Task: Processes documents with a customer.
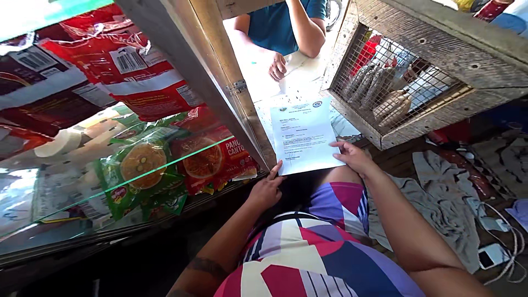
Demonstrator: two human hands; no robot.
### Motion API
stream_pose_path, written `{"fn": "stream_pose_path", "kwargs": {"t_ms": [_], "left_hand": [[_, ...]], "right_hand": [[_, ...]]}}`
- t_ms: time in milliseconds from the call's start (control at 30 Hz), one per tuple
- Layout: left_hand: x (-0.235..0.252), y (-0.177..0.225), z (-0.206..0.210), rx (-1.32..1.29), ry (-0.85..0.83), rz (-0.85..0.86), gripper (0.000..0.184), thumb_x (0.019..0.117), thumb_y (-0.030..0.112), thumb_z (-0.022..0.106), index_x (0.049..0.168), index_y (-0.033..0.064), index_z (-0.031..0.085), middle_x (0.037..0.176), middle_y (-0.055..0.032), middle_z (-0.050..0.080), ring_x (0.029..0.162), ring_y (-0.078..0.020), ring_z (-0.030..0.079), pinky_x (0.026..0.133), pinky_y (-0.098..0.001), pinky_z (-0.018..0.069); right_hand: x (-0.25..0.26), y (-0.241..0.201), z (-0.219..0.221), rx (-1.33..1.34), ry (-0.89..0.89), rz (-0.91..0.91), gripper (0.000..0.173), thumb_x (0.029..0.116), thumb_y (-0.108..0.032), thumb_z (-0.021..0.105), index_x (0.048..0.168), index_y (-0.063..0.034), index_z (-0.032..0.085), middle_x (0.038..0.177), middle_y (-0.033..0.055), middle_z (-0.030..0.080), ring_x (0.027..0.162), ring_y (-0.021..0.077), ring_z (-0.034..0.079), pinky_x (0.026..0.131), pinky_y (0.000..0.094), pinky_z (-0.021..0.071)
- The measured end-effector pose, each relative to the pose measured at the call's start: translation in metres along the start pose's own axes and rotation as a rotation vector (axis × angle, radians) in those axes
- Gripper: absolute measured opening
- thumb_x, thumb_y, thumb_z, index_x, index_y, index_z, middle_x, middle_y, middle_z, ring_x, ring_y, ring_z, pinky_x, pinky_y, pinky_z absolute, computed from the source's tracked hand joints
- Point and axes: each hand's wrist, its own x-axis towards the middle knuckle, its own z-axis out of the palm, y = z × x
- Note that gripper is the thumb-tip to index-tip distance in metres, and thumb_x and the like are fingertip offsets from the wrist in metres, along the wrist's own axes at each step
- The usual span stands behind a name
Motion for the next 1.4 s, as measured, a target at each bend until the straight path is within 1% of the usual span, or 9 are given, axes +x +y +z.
{"fn": "stream_pose_path", "kwargs": {"t_ms": [67, 167, 267, 333, 433, 533, 700, 967, 1400], "left_hand": [[-0.004, -0.006, 0.0, -0.049, 0.072, 0.076, 0.048, 0.0955, 0.01, 0.053, 0.142, 0.0224, 0.061, 0.172, 0.003, 0.02, 0.125, -0.0253, 0.064, 0.094, -0.0478, 0.0574], [-0.021, -0.013, 0.002, -0.101, 0.228, 0.227, 0.044, 0.0952, 0.008, 0.054, 0.133, 0.0255, 0.068, 0.167, 0.001, 0.034, 0.12, -0.0264, 0.067, 0.09, -0.0489, 0.0586], [-0.04, -0.02, 0.003, -0.142, 0.35, 0.306, 0.046, 0.0947, 0.006, 0.055, 0.131, 0.0292, 0.071, 0.166, 0.0014, 0.035, 0.114, -0.0261, 0.069, 0.083, -0.0482, 0.0605], [-0.053, -0.026, 0.002, -0.194, 0.41, 0.31, 0.044, 0.0952, 0.005, 0.054, 0.129, 0.0284, 0.072, 0.163, 0.0009, 0.04, 0.118, -0.0246, 0.068, 0.087, -0.0479, 0.0602], [-0.07, -0.032, -0.001, -0.283, 0.502, 0.292, 0.038, 0.0971, 0.005, 0.051, 0.123, 0.0214, 0.074, 0.142, 0.0013, 0.064, 0.125, -0.0176, 0.064, 0.102, -0.0434, 0.055], [-0.084, -0.03, -0.012, -0.343, 0.529, 0.259, 0.032, 0.1035, 0.014, 0.049, 0.124, 0.0188, 0.073, 0.113, 0.0007, 0.075, 0.107, -0.0123, 0.07, 0.097, -0.0385, 0.0561], [-0.099, -0.017, -0.032, -0.403, 0.535, 0.258, 0.03, 0.1059, 0.03, 0.05, 0.126, 0.0238, 0.072, 0.094, 0.0024, 0.072, 0.086, -0.0075, 0.067, 0.082, -0.032, 0.0571], [-0.107, -0.001, -0.051, -0.396, 0.533, 0.265, 0.03, 0.1044, 0.038, 0.052, 0.123, 0.0274, 0.073, 0.092, 0.006, 0.07, 0.082, -0.0041, 0.063, 0.078, -0.0294, 0.0542], [-0.104, 0.006, -0.058, -0.369, 0.527, 0.33, 0.028, 0.1032, 0.033, 0.055, 0.122, 0.0242, 0.074, 0.088, 0.0053, 0.068, 0.077, -0.0024, 0.06, 0.075, -0.0242, 0.0528]], "right_hand": [[-0.003, -0.005, -0.003, 0.046, 0.005, -0.006, 0.044, 0.0935, 0.005, 0.062, 0.136, -0.007, 0.06, 0.118, 0.0148, 0.066, 0.091, 0.0165, 0.067, 0.083, 0.0351, 0.0576], [-0.02, -0.019, -0.011, 0.225, -0.014, -0.017, 0.053, 0.0938, 0.009, 0.056, 0.144, -0.0076, 0.054, 0.125, 0.0146, 0.066, 0.096, 0.0169, 0.069, 0.085, 0.0341, 0.0587], [-0.039, -0.027, -0.022, 0.355, -0.079, -0.077, 0.059, 0.0945, 0.007, 0.051, 0.151, -0.0087, 0.046, 0.128, 0.0129, 0.066, 0.104, 0.0165, 0.069, 0.091, 0.034, 0.0588], [-0.051, -0.029, -0.028, 0.416, -0.112, -0.145, 0.06, 0.0935, 0.005, 0.052, 0.152, -0.009, 0.047, 0.127, 0.0117, 0.067, 0.105, 0.0169, 0.07, 0.092, 0.035, 0.0596], [-0.07, -0.038, -0.033, 0.466, -0.154, -0.269, 0.061, 0.0923, 0.003, 0.054, 0.151, -0.0098, 0.048, 0.129, 0.0104, 0.068, 0.107, 0.0178, 0.071, 0.093, 0.0361, 0.0605], [-0.089, -0.046, -0.034, 0.501, -0.176, -0.364, 0.062, 0.092, 0.003, 0.056, 0.152, -0.0103, 0.048, 0.134, 0.0088, 0.066, 0.112, 0.0183, 0.069, 0.095, 0.0375, 0.06], [-0.112, -0.057, -0.031, 0.575, -0.221, -0.461, 0.063, 0.0923, -0.003, 0.067, 0.152, -0.0117, 0.049, 0.142, 0.0081, 0.062, 0.118, 0.0205, 0.067, 0.098, 0.0398, 0.0588], [-0.136, -0.064, -0.027, 0.593, -0.257, -0.545, 0.064, 0.0934, -0.007, 0.069, 0.153, -0.0154, 0.049, 0.146, 0.0068, 0.059, 0.122, 0.0196, 0.066, 0.1, 0.0387, 0.058], [-0.157, -0.066, -0.035, 0.583, -0.238, -0.638, 0.064, 0.0955, -0.007, 0.066, 0.156, -0.0189, 0.046, 0.147, 0.0041, 0.058, 0.127, 0.0174, 0.063, 0.103, 0.0357, 0.056]]}}
